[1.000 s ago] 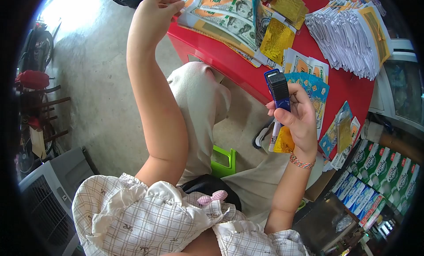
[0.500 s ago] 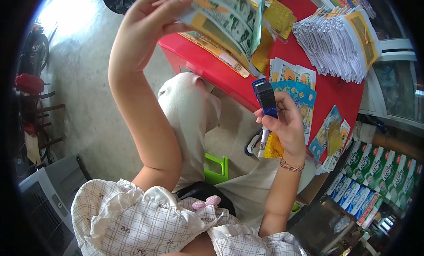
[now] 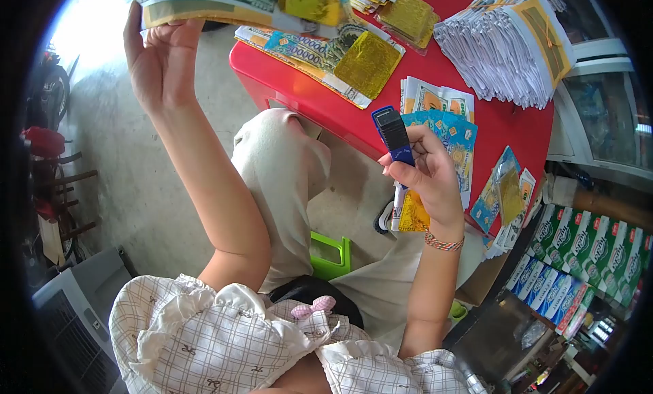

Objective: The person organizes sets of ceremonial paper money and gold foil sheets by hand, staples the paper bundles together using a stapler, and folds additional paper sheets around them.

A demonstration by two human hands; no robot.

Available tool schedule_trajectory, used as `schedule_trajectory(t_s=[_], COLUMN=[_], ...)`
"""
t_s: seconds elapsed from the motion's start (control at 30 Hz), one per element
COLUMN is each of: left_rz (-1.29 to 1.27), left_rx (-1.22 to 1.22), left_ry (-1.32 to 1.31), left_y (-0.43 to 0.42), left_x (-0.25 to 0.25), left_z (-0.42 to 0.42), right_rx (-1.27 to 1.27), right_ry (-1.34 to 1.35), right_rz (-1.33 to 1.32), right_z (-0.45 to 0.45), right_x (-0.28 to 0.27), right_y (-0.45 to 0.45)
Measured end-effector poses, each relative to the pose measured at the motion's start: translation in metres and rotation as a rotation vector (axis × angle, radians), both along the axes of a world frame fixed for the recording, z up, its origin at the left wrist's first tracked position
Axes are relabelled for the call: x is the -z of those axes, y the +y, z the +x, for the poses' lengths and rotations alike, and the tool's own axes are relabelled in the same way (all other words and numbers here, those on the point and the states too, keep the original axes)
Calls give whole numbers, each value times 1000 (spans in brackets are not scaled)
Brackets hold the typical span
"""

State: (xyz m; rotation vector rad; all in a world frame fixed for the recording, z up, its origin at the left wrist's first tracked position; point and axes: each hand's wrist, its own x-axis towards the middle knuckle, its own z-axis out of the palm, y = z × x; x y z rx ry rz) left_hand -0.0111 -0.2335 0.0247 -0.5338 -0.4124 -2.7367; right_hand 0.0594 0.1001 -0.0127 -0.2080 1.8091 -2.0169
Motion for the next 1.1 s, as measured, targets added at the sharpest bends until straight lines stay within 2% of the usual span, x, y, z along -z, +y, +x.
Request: schedule_trajectory(t_s=[0.03,0.1,0.23,0.3,0.33,0.37,0.43,0.47,0.5,0.57,0.63,0.67,0.73,0.8,0.83,0.87,0.9,0.97,1.03,1.1], left_rz=[-3,254,165,420,491,539,453,515,511,282,60,264,147,65,49,55,-67,-81,-171,-373], left_rx=[8,118,264,416,456,496,577,834,851,542,232,471,637,751,826,983,781,812,834,640], left_ry=[2,49,127,181,358,329,366,463,462,326,194,111,-112,-158,-146,-33,-202,-279,-262,-404], left_y=[-2,-9,-27,-26,-23,-25,-23,-11,-10,-15,-13,-6,9,47,68,86,102,123,138,156], left_x=[3,12,17,18,23,19,16,5,4,5,12,16,21,10,3,-2,-5,0,5,-1], left_z=[-1,-4,-2,1,-1,2,4,8,6,1,-4,-9,-21,-19,-18,-18,-13,-16,-16,-8], right_rx=[8,3,12,-4,5,3,15,31,49,106,201,219,250,649,667,731,792,794,817,790], right_ry=[2,-2,2,-13,-10,-13,-11,35,83,191,301,372,458,421,425,404,374,349,298,583], right_rz=[-3,-30,-48,-86,-90,-95,-105,-135,-164,-273,-239,-276,-314,46,42,257,475,555,786,1117], right_z=[0,-1,-1,-2,-2,-2,0,1,2,9,13,11,8,9,6,2,-2,-3,-4,-7], right_x=[0,-1,-3,-3,-3,-3,-5,-6,-8,-22,-33,-38,-46,-53,-49,-42,-34,-23,-16,-7], right_y=[0,0,0,1,1,0,0,1,2,7,26,35,49,60,69,80,91,105,107,113])
